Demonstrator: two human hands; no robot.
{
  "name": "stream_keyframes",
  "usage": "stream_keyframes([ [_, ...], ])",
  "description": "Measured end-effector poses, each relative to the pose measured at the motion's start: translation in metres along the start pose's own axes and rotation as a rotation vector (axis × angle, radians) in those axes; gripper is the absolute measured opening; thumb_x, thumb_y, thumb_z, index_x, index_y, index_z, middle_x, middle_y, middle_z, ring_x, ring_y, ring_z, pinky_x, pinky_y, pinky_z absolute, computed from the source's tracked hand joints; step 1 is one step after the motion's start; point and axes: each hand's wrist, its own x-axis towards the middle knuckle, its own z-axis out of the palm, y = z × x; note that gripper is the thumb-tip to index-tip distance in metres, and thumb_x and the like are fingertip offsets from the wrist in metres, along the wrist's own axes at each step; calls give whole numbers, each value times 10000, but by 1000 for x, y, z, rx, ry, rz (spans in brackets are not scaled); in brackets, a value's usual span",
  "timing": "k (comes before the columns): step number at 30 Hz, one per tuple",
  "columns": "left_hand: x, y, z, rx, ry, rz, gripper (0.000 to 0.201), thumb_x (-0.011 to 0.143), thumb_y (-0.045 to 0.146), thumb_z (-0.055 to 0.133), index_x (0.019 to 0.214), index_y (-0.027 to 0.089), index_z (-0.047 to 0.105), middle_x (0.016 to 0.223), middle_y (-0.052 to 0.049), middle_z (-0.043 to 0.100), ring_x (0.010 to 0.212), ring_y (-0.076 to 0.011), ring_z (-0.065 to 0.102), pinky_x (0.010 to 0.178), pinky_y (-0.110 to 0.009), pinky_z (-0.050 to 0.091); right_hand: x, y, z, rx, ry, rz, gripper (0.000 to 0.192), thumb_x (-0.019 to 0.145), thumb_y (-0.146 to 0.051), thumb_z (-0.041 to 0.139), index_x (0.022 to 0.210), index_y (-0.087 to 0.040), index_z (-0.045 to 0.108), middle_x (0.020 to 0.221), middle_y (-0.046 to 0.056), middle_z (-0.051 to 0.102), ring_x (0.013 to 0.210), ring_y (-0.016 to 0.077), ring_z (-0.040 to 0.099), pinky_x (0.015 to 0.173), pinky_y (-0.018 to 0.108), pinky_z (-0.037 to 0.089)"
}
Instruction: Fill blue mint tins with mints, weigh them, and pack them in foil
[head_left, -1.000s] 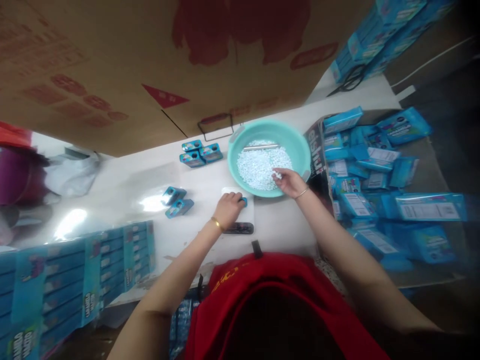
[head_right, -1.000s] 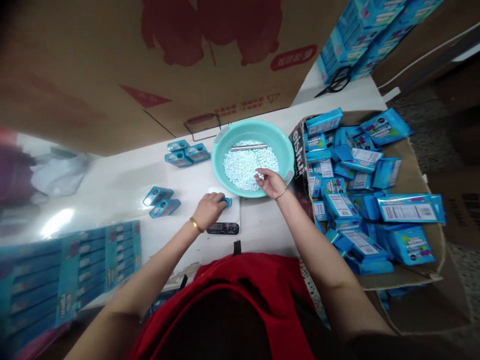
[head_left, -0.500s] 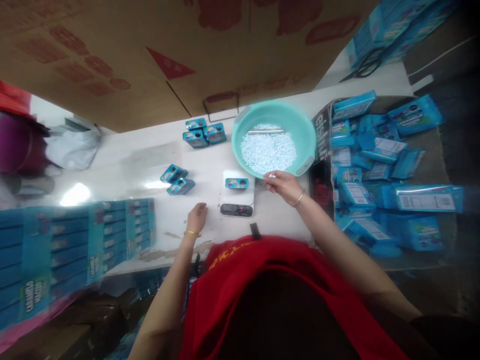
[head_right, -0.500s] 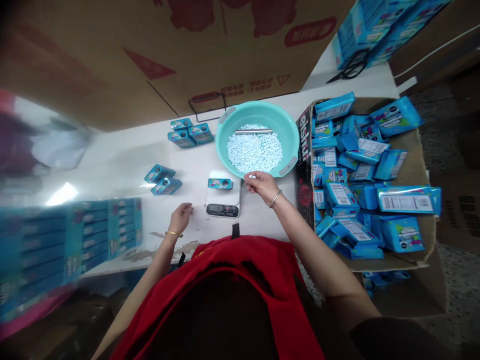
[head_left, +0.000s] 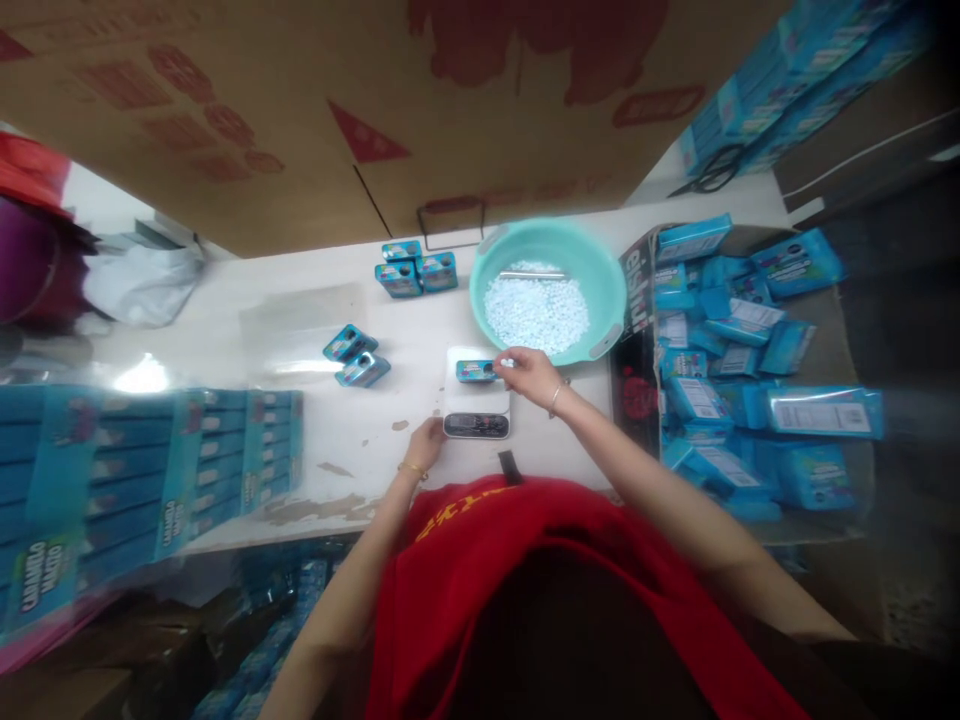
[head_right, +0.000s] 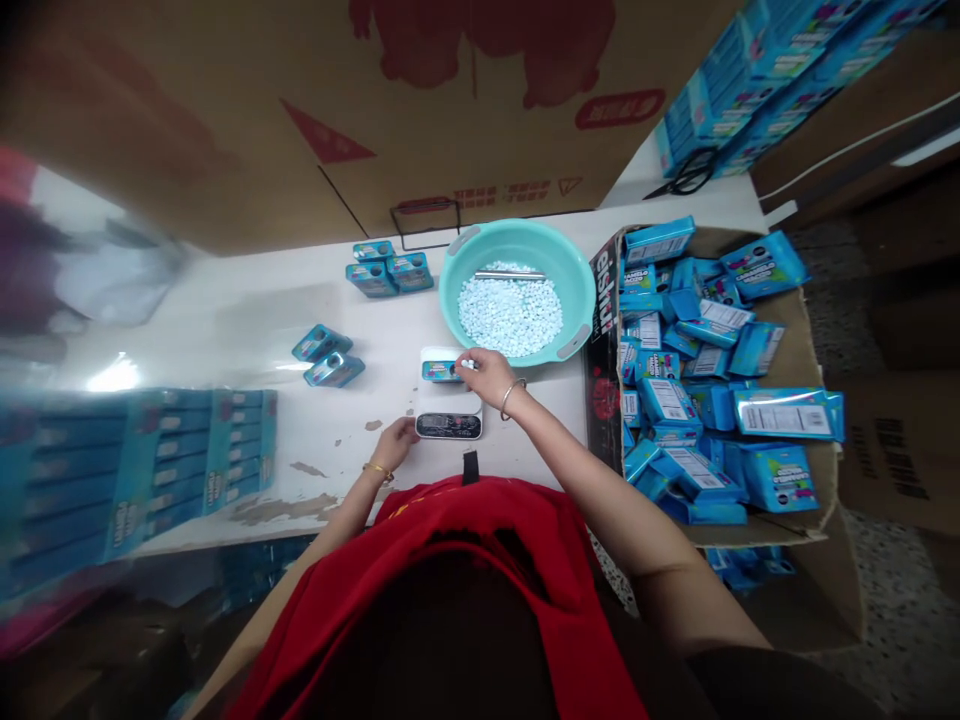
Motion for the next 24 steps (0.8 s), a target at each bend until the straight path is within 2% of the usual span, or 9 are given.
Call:
stream_keyframes([
  [2, -8, 0, 5, 2, -25, 6, 267, 713, 93, 533, 947, 153, 645, 832, -54, 690, 826, -187, 646, 865, -366, 511, 3, 0, 2, -156, -11, -60, 87, 759, -178, 556, 805, -138, 618, 628, -17, 559, 530, 94, 515, 559, 219, 413],
  [5, -19, 0, 12, 10, -50, 13, 274, 737, 110, 533, 990, 154, 631, 847, -56, 690, 826, -185, 648, 863, -368, 513, 6, -1, 4, -410, -15, -113, 86, 780, -137, 561, 828, -144, 633, 747, 15, 599, 667, 126, 543, 668, 243, 431],
  [11, -25, -1, 7, 68, -71, -1, 230, 774, 145, 521, 974, 146, 635, 869, -77, 684, 867, -206, 647, 902, -392, 493, 7, -8, 9, -741, -56, -134, 251, 812, -125, 575, 1057, -135, 630, 1001, 114, 597, 933, 212, 550, 847, 304, 422],
  [14, -24, -3, 1, 96, -63, -15, 237, 787, 167, 524, 995, 146, 635, 916, -86, 684, 887, -214, 641, 909, -399, 486, 5, -11, 13, -752, -46, -138, 289, 826, -115, 548, 1107, -135, 610, 1024, 125, 564, 929, 214, 542, 838, 304, 427],
  [18, -22, -7, -3, 117, -50, -30, 243, 794, 173, 530, 1011, 132, 631, 924, -99, 681, 880, -216, 635, 899, -401, 486, 3, -9, 12, -728, -41, -186, 224, 836, -124, 529, 1037, -116, 627, 1028, 124, 537, 941, 214, 525, 861, 304, 420],
  [22, -23, -10, -5, 128, -13, -26, 214, 818, 190, 511, 998, 134, 611, 944, -99, 667, 879, -202, 624, 879, -380, 491, 23, 6, -16, -651, 109, -288, 189, 858, -158, 500, 974, -98, 636, 940, 110, 548, 908, 199, 531, 870, 297, 415],
  [24, -27, -9, -4, 136, 23, -22, 219, 826, 213, 512, 1022, 141, 577, 963, -94, 648, 872, -194, 613, 871, -374, 491, 44, 19, -38, -665, 194, -253, 199, 868, -184, 491, 976, -96, 634, 934, 112, 551, 896, 199, 537, 880, 303, 415],
])
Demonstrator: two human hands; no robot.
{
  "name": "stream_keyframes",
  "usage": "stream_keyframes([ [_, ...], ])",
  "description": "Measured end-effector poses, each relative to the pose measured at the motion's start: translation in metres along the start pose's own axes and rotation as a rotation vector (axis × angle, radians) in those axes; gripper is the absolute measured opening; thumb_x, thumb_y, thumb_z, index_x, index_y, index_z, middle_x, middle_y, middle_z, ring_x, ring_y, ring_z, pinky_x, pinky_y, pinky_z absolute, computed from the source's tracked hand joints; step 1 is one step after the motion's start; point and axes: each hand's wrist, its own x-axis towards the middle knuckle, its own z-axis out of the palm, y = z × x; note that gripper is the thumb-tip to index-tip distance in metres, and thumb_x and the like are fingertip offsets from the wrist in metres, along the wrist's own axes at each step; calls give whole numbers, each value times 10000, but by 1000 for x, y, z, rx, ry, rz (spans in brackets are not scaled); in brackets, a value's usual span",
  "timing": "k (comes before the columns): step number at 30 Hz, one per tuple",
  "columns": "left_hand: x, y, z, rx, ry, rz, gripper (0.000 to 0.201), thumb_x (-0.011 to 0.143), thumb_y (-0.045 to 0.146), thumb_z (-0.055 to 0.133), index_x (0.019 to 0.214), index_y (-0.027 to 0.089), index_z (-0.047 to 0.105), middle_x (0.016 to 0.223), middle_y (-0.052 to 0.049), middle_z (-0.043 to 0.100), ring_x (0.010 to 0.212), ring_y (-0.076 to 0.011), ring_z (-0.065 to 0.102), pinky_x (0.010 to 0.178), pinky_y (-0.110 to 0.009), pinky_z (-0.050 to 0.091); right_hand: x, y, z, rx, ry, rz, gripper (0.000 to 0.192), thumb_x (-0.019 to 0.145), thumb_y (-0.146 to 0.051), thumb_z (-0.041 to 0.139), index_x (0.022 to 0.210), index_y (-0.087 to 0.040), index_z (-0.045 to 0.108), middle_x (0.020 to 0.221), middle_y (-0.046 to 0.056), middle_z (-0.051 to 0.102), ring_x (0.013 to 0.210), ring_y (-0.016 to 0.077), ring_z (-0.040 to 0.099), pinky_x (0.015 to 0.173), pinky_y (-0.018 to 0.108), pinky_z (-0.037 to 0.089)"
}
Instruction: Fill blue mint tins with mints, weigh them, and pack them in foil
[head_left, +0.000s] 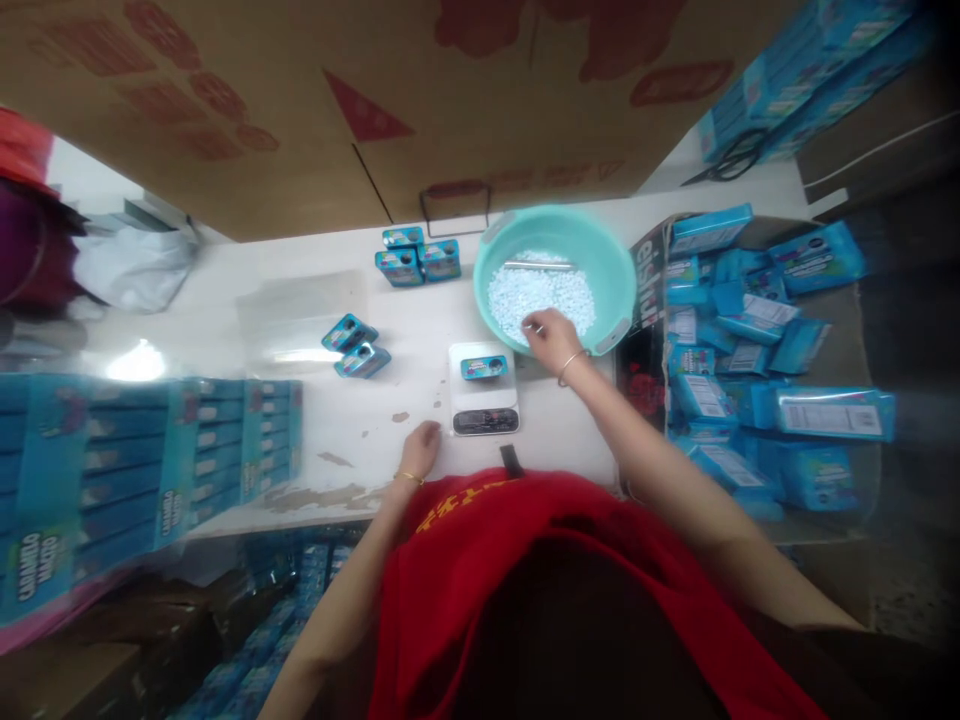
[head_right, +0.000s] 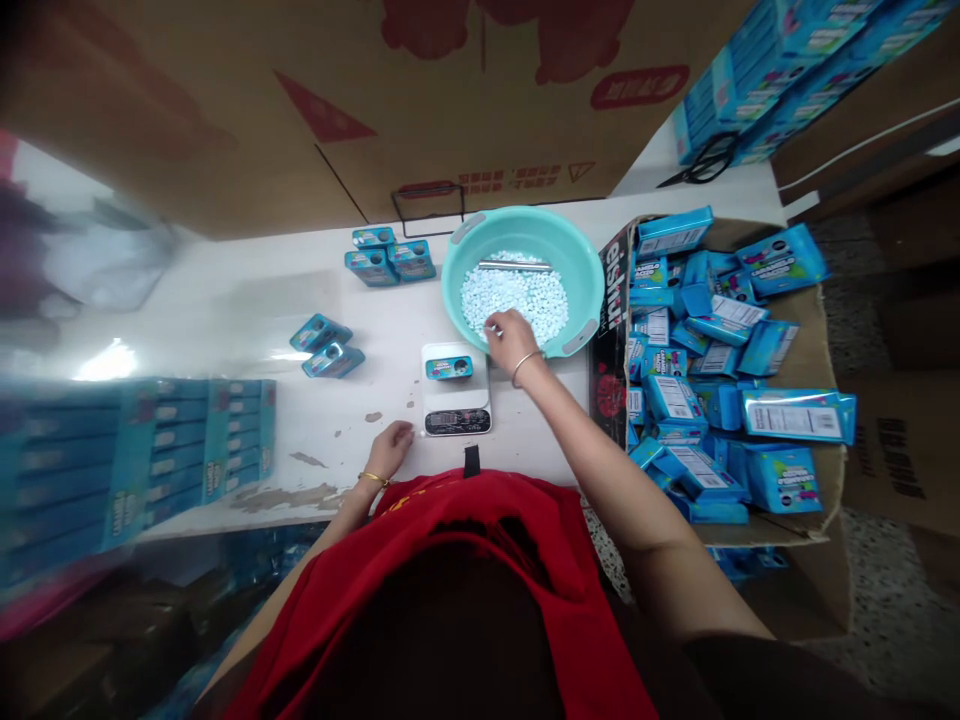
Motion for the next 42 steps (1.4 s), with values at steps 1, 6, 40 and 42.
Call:
stream_keyframes([
  [1, -3, 1, 1, 8, 18, 1, 241, 819, 228, 531, 1042, 141, 554, 982, -95, 630, 853, -188, 607, 858, -371, 494, 10, 14, 0, -43, 1, 56, 220, 867, -210, 509, 1012, -95, 628, 962, 121, 552, 920, 208, 539, 911, 319, 406],
  [6, -12, 3, 10, 236, 16, 151, 270, 807, 218, 549, 1064, 140, 517, 1072, -111, 510, 752, -156, 561, 777, -345, 494, 49, 52, 17, -268, -333, 367, 734, 699, -378, 726, 1340, -163, 440, 1327, 185, 388, 1134, 321, 487, 958, 424, 408],
  [40, -4, 117, -31, 232, 365, 438, 145, 901, 248, 488, 831, 180, 596, 866, -33, 630, 870, -173, 576, 789, -329, 335, -16, -60, 0, -158, -433, -34, 219, 824, -103, 540, 998, -150, 665, 996, 121, 636, 901, 239, 582, 740, 296, 419],
  [42, -7, 109, -30, 233, 360, 421, 153, 899, 255, 487, 828, 181, 600, 869, -36, 633, 870, -175, 577, 799, -329, 343, -17, -62, -1, -164, -433, -35, 224, 836, -115, 542, 1034, -134, 645, 1026, 138, 622, 928, 253, 573, 758, 310, 423],
])
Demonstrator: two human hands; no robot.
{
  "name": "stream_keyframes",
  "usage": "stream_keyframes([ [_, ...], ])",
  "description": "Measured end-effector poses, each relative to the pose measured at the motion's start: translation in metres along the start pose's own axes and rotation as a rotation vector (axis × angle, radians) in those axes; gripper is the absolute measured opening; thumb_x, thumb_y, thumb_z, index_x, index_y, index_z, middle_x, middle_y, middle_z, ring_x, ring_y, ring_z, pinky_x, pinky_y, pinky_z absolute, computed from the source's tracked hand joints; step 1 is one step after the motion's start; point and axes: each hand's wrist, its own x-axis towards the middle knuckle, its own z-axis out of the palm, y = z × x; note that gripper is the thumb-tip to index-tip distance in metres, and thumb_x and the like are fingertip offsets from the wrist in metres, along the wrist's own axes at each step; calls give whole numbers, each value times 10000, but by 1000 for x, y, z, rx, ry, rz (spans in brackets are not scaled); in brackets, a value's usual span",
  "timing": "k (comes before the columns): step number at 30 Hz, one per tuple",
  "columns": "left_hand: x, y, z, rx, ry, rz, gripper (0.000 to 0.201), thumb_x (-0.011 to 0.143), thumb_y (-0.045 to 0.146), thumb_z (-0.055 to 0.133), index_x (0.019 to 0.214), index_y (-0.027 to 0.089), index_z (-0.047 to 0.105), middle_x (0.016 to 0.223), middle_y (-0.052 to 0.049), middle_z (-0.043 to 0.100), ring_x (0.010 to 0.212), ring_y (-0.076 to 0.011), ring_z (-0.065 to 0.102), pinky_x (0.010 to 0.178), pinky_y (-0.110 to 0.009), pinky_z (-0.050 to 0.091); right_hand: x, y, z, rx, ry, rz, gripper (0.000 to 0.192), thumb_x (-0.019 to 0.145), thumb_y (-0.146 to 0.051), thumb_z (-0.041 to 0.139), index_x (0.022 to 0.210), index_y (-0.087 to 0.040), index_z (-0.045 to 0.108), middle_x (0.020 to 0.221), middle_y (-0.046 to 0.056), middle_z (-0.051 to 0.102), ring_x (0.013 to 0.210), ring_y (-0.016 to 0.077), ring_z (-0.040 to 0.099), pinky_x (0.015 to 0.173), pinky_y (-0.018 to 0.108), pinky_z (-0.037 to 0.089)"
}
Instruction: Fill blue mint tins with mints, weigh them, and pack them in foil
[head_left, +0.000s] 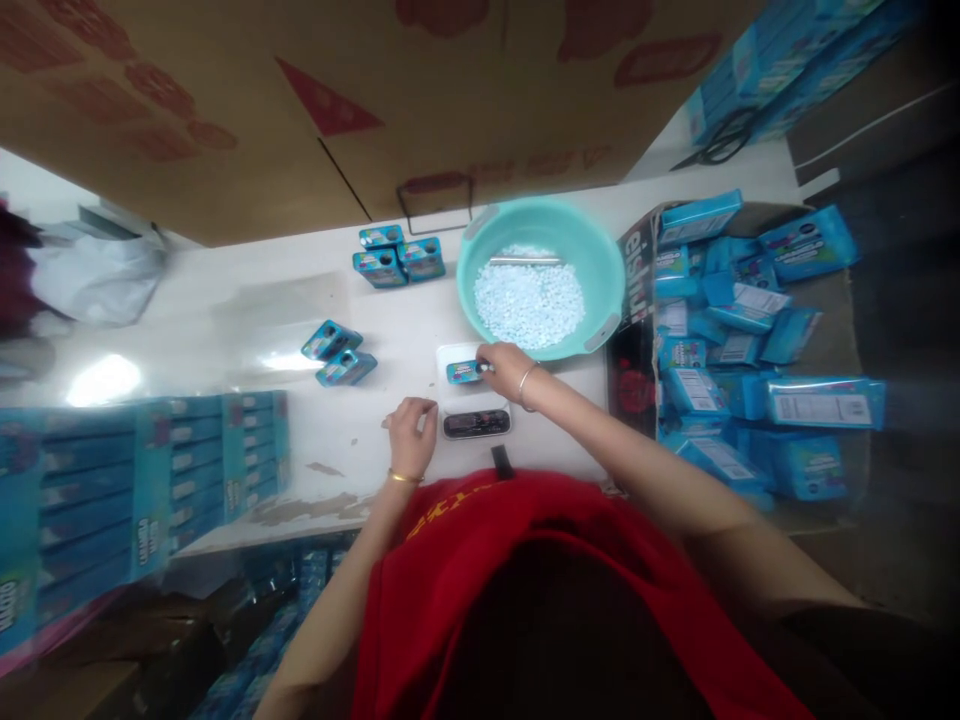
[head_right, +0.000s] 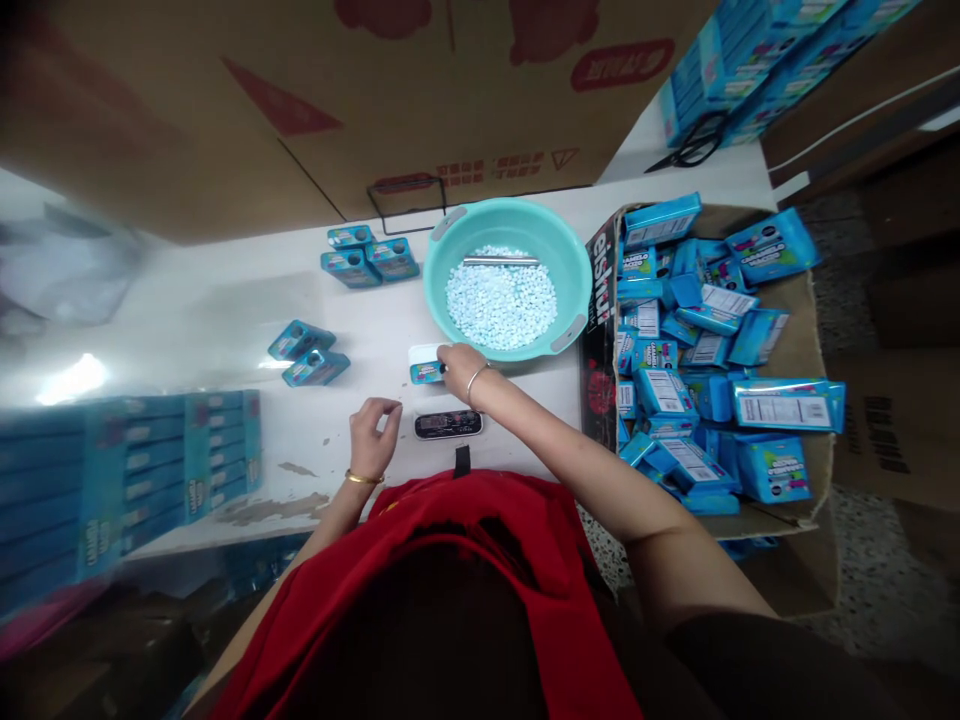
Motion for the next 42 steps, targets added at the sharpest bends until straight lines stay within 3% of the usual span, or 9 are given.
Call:
stream_keyframes([
  [10, -4, -14, 5, -28, 3, -32, 132, 873, 227, 510, 806, 178, 613, 827, -29, 630, 820, -166, 577, 782, -315, 388, -3, -6, 1, 43, 40, 24, 193, 881, -257, 570, 966, -96, 637, 1048, 147, 562, 944, 237, 538, 815, 325, 426],
  [17, -13, -31, 9, -106, 7, -26, 134, 874, 250, 524, 802, 170, 603, 802, -28, 606, 776, -153, 557, 760, -308, 421, -3, 10, 2, 173, 214, -60, 218, 856, -52, 451, 914, -112, 652, 979, 103, 617, 940, 202, 561, 862, 297, 411],
  [21, -22, -44, 12, -139, 6, -85, 143, 868, 265, 529, 795, 171, 608, 787, -30, 593, 768, -153, 538, 750, -301, 431, -10, 40, 0, 422, 407, -22, 135, 854, -178, 528, 941, -146, 626, 707, 15, 600, 678, 149, 539, 708, 270, 411],
  [26, -29, -52, 11, -161, -21, -142, 146, 855, 277, 534, 801, 170, 618, 790, -32, 593, 749, -149, 518, 719, -289, 440, -26, 70, 7, 558, 467, 68, 230, 818, -365, 602, 728, -168, 526, 550, -23, 509, 530, 113, 432, 572, 246, 329],
  [32, -23, -42, 13, -148, -57, -129, 148, 851, 267, 526, 782, 171, 614, 762, -31, 592, 700, -144, 501, 678, -279, 434, -26, 45, 30, 599, 406, -13, 349, 836, -485, 573, 698, -173, 500, 546, -26, 480, 533, 111, 420, 552, 242, 306],
  [35, -21, -37, 13, -154, -59, -107, 147, 853, 266, 526, 782, 170, 611, 766, -30, 592, 690, -137, 505, 680, -275, 436, -17, 27, 26, 431, 331, 1, 280, 858, -452, 567, 811, -177, 571, 589, -13, 513, 576, 131, 460, 574, 252, 322],
  [37, -22, -37, 12, -161, -67, -102, 148, 856, 269, 526, 788, 171, 613, 771, -29, 591, 702, -137, 511, 684, -273, 438, -6, 28, 16, 302, 383, 17, 242, 899, -398, 517, 946, -174, 598, 717, 25, 576, 680, 162, 518, 643, 274, 374],
  [40, -27, -45, 12, -167, -86, -135, 154, 855, 282, 526, 797, 172, 617, 780, -32, 595, 723, -142, 523, 684, -272, 443, 20, 52, 1, 145, 505, 69, 281, 933, -306, 432, 1118, -143, 566, 1037, 114, 575, 937, 217, 546, 841, 330, 418],
  [42, -32, -54, 13, -152, -107, -180, 163, 849, 295, 527, 790, 172, 617, 774, -33, 599, 715, -145, 527, 672, -274, 443, 42, 74, -2, 62, 406, 181, 385, 883, -318, 518, 1225, -141, 515, 1202, 153, 496, 1046, 262, 521, 914, 370, 414],
])
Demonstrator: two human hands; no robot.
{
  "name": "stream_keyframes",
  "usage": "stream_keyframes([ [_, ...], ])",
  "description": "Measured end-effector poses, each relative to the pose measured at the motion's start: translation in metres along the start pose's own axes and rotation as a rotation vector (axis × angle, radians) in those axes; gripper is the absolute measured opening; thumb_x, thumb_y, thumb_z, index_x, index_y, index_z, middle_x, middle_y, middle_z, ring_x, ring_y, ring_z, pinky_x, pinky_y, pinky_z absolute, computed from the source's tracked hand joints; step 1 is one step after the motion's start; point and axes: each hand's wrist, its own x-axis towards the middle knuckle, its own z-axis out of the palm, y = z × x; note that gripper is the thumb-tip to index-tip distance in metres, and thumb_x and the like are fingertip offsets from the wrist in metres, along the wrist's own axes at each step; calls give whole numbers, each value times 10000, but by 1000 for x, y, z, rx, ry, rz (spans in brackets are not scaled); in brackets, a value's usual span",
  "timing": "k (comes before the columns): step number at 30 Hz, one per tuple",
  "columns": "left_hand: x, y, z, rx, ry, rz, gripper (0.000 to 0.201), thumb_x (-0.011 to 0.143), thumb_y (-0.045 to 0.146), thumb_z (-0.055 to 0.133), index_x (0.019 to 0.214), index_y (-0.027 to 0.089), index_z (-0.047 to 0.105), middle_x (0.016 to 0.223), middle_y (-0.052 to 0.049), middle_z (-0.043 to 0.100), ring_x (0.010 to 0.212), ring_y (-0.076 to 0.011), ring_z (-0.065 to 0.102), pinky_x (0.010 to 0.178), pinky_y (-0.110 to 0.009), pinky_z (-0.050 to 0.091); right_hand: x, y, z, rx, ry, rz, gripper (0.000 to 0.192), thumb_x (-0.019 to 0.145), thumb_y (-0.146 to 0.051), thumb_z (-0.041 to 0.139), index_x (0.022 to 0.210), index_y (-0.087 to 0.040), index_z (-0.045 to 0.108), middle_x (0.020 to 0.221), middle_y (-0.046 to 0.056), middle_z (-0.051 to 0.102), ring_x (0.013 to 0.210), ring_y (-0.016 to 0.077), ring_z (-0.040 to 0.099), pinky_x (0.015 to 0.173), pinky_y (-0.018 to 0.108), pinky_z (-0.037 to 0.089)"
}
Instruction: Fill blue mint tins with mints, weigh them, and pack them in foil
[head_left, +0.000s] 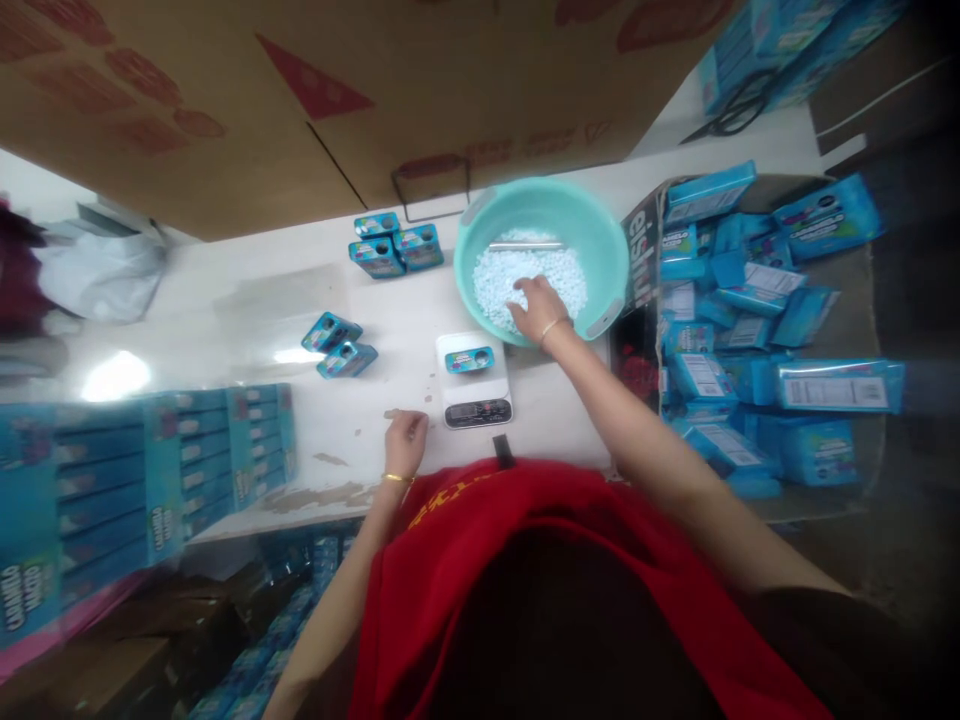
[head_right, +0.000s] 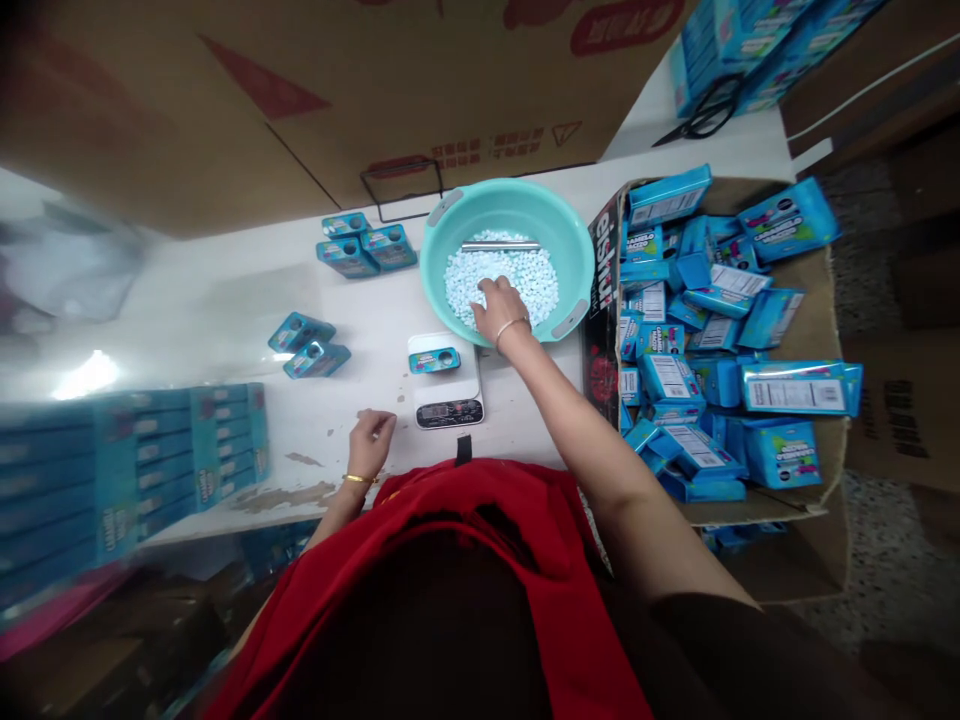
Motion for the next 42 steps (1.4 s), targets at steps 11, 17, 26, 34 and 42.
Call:
stream_keyframes([
  [11, -7, -31, 5, 64, -64, -67, 218, 833, 356, 493, 797, 178, 615, 792, -57, 606, 731, -172, 543, 698, -307, 455, 45, 35, 34, -100, -248, 6, 325, 729, -83, 552, 1034, -124, 657, 1050, 119, 614, 1032, 243, 560, 943, 331, 422],
  [17, -3, -31, 5, 46, -44, -64, 231, 829, 361, 486, 788, 176, 618, 788, -63, 612, 733, -177, 544, 683, -315, 449, 0, 16, -6, 594, -84, 92, 189, 750, -219, 583, 904, -116, 621, 722, 25, 568, 612, 149, 572, 622, 288, 472],
  [26, -3, -19, 5, 37, -54, -37, 216, 836, 345, 496, 802, 173, 624, 803, -60, 620, 746, -176, 550, 714, -321, 456, -58, -47, 0, 317, -195, -281, 121, 789, -112, 561, 864, -135, 653, 844, 54, 533, 752, 145, 496, 761, 290, 417],
  [34, -13, -28, 4, 31, -58, -66, 220, 843, 354, 494, 788, 176, 609, 799, -57, 605, 752, -179, 547, 718, -324, 456, -56, -43, 8, 164, -276, -310, 206, 874, -111, 471, 976, -121, 650, 965, 93, 533, 901, 192, 516, 849, 302, 406],
  [42, -9, -28, 3, 52, -52, -38, 211, 842, 338, 487, 791, 178, 614, 791, -57, 607, 737, -175, 543, 699, -317, 454, -57, -39, 8, 292, -113, -368, 214, 868, -138, 437, 954, -130, 632, 952, 104, 547, 910, 202, 527, 840, 319, 430],
])
